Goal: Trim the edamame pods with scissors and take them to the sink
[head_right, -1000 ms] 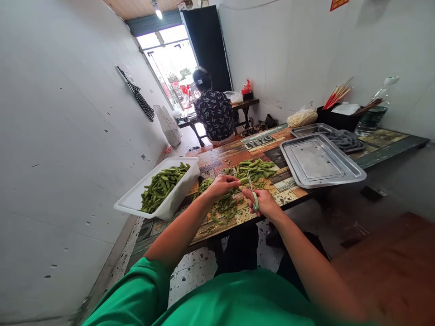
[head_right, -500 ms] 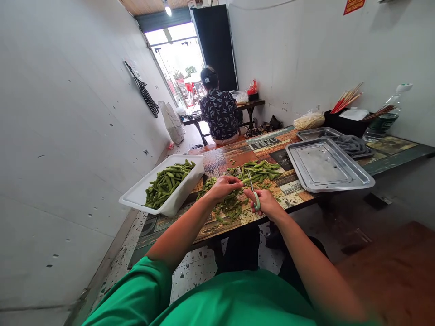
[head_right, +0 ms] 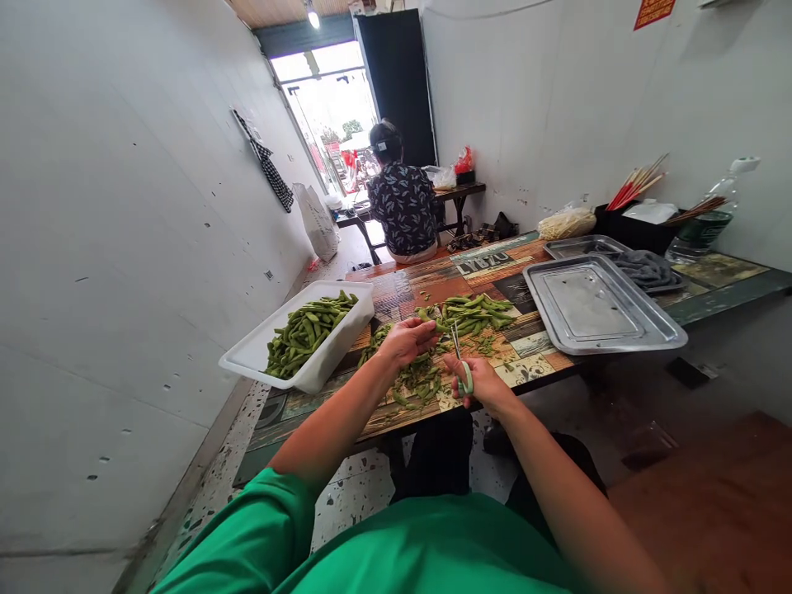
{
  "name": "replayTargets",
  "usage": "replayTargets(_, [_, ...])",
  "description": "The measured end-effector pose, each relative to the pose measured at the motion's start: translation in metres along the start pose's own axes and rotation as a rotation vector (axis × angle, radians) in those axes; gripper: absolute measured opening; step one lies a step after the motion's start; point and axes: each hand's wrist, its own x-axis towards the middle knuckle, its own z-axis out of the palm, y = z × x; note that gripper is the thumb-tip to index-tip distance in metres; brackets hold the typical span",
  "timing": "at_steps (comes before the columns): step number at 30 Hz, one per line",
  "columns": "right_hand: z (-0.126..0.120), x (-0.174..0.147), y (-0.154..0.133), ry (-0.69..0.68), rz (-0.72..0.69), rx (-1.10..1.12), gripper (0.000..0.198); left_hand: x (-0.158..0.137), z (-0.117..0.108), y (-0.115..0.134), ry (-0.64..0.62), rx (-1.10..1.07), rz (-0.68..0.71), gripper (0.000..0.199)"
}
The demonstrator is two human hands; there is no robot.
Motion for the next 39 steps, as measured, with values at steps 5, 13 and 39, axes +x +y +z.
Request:
replayTargets(5, [0.008, 0.001, -0.003, 0.015, 0.01, -0.01, 0.042, -0.005, 0.0, -0.003, 0.009, -0.017, 0.0, 0.038])
replayTargets(13, [0.018, 0.008, -0.003, 0.019, -0.059, -0.045, 0.05, -0.01, 0.001, -0.01, 0.028, -0.044, -0.007, 0.036])
replayTargets(39, [-0.017, 0.002, 0.003, 0.218, -0.081, 0.258, 0.067, 0.02, -0.069, 0.135, 0.667, 1.783, 0.382, 0.034])
